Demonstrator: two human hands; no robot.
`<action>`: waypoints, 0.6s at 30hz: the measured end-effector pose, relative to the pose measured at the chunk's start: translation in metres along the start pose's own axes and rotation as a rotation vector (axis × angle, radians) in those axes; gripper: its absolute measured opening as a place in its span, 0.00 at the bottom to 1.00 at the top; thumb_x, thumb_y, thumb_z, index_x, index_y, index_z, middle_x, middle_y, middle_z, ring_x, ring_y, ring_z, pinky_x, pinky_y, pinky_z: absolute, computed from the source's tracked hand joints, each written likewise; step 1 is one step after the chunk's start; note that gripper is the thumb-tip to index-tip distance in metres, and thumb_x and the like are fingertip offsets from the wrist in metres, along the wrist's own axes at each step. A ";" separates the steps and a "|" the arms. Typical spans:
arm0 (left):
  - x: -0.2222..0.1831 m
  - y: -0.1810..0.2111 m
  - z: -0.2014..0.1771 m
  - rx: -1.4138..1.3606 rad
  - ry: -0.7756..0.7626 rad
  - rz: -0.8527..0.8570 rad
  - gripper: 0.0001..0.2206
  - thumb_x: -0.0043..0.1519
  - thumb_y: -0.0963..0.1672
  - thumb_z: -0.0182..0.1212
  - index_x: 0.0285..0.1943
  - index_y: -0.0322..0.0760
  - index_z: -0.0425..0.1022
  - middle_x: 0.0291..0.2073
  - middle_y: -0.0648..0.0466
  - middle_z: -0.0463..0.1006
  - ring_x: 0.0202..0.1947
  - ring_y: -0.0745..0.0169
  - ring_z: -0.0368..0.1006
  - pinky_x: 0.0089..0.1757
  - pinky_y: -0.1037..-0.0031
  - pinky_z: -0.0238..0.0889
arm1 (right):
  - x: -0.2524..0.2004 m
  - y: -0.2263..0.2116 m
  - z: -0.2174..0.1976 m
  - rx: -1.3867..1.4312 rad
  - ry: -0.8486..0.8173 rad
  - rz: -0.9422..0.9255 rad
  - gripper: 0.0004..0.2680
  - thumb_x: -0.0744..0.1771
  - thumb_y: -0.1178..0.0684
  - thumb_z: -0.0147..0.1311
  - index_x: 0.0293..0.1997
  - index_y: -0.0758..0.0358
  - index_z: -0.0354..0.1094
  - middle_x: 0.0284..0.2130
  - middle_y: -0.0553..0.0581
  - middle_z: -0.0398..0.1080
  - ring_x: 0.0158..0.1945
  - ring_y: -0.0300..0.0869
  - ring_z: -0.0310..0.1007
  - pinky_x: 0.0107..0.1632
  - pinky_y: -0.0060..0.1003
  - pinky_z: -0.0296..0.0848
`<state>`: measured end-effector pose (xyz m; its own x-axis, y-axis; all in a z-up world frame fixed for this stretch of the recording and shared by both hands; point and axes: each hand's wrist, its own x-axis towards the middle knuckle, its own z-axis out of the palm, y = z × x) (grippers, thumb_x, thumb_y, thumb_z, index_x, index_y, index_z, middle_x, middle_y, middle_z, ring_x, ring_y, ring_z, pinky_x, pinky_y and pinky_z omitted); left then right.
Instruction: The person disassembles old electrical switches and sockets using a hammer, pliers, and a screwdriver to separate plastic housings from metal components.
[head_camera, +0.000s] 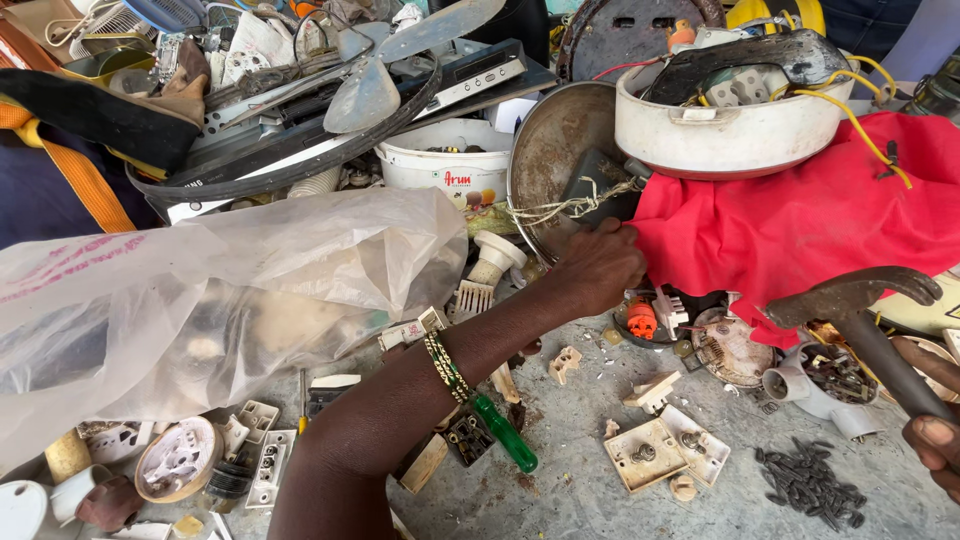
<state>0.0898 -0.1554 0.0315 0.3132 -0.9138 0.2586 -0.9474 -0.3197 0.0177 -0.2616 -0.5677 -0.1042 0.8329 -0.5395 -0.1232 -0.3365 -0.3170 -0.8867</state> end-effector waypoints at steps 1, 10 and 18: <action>-0.001 0.000 0.005 -0.001 -0.002 -0.001 0.05 0.55 0.41 0.68 0.37 0.44 0.86 0.48 0.53 0.74 0.55 0.55 0.68 0.52 0.57 0.66 | 0.001 0.005 -0.003 0.047 -0.038 -0.001 0.36 0.67 0.49 0.58 0.85 0.48 0.36 0.15 0.60 0.57 0.05 0.43 0.53 0.06 0.42 0.56; 0.001 -0.001 0.035 0.101 -0.001 0.045 0.08 0.56 0.39 0.66 0.40 0.46 0.85 0.51 0.52 0.72 0.56 0.55 0.63 0.56 0.50 0.54 | -0.001 0.020 -0.016 0.022 -0.051 0.024 0.36 0.67 0.51 0.57 0.85 0.48 0.34 0.14 0.63 0.58 0.05 0.44 0.55 0.05 0.44 0.58; -0.087 -0.008 -0.011 -0.059 0.001 0.012 0.12 0.54 0.36 0.60 0.40 0.43 0.85 0.47 0.50 0.73 0.55 0.52 0.64 0.54 0.54 0.57 | 0.000 0.030 -0.009 0.111 -0.039 0.037 0.38 0.65 0.52 0.57 0.87 0.50 0.36 0.12 0.63 0.59 0.06 0.43 0.50 0.07 0.43 0.52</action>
<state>0.0695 -0.0705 0.0194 0.3020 -0.9172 0.2600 -0.9532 -0.2936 0.0715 -0.2753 -0.5838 -0.1267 0.8382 -0.5175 -0.1723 -0.3185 -0.2079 -0.9249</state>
